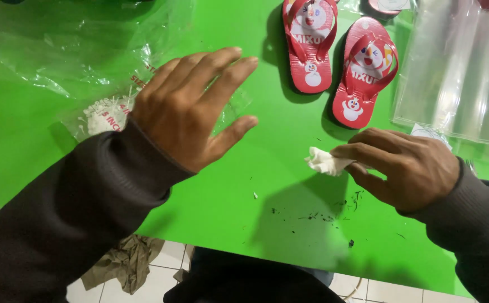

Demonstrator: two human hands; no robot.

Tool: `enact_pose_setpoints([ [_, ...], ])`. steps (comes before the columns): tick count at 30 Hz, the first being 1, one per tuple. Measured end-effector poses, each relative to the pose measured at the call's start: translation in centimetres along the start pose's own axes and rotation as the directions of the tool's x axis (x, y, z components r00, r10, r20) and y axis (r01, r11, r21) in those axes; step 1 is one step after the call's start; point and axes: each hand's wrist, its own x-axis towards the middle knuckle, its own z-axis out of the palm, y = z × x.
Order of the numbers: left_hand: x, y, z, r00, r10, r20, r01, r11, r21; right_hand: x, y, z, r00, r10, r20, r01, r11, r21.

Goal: The person trims the edges of a black flip-flop sole using scissors, then wipes the surface of red flip-flops with a white cloth. They cut a white plastic zip tie, thread it through the flip-flops to secure them together, and place the pair into a clear plastic packaging bag.

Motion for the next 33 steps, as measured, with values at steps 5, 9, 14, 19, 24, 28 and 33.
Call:
enact_pose_setpoints([
  [5, 9.9, 1.0, 7.0, 0.998, 0.052, -0.030, -0.046, 0.983, 0.180, 0.1, -0.7, 0.4, 0.994, 0.019, -0.104, -0.020, 1.000, -0.008],
  [9, 16.9, 3.6, 13.6, 0.969, -0.116, 0.217, 0.051, 0.957, 0.285, -1.4, 0.1, 0.0, 0.987, 0.043, -0.153, -0.040, 0.999, 0.019],
  [14, 21.5, 4.7, 18.6, 0.784, -0.481, 0.392, 0.477, 0.871, 0.116, -3.6, 1.2, 0.4, 0.974, 0.121, -0.192, -0.111, 0.992, 0.065],
  [19, 21.8, 5.8, 18.4, 0.771, -0.455, 0.446, 0.449, 0.885, 0.126, -5.1, 1.9, -0.1, 0.969, 0.171, -0.181, -0.163, 0.985, 0.058],
  [24, 21.5, 6.1, 21.2, 0.813, -0.419, 0.404, 0.399, 0.907, 0.137, -5.5, 2.9, -1.1, 0.964, 0.190, -0.188, -0.178, 0.981, 0.080],
  [28, 20.4, 3.9, 19.3, 0.881, -0.406, 0.244, 0.424, 0.905, -0.024, -6.5, 5.6, -0.5, 0.935, 0.289, -0.205, -0.293, 0.956, 0.011],
  [33, 18.6, -0.3, 14.2, 0.891, -0.455, -0.001, 0.446, 0.873, -0.197, -1.5, 9.5, 0.0, 0.903, 0.391, -0.177, -0.410, 0.908, -0.088],
])
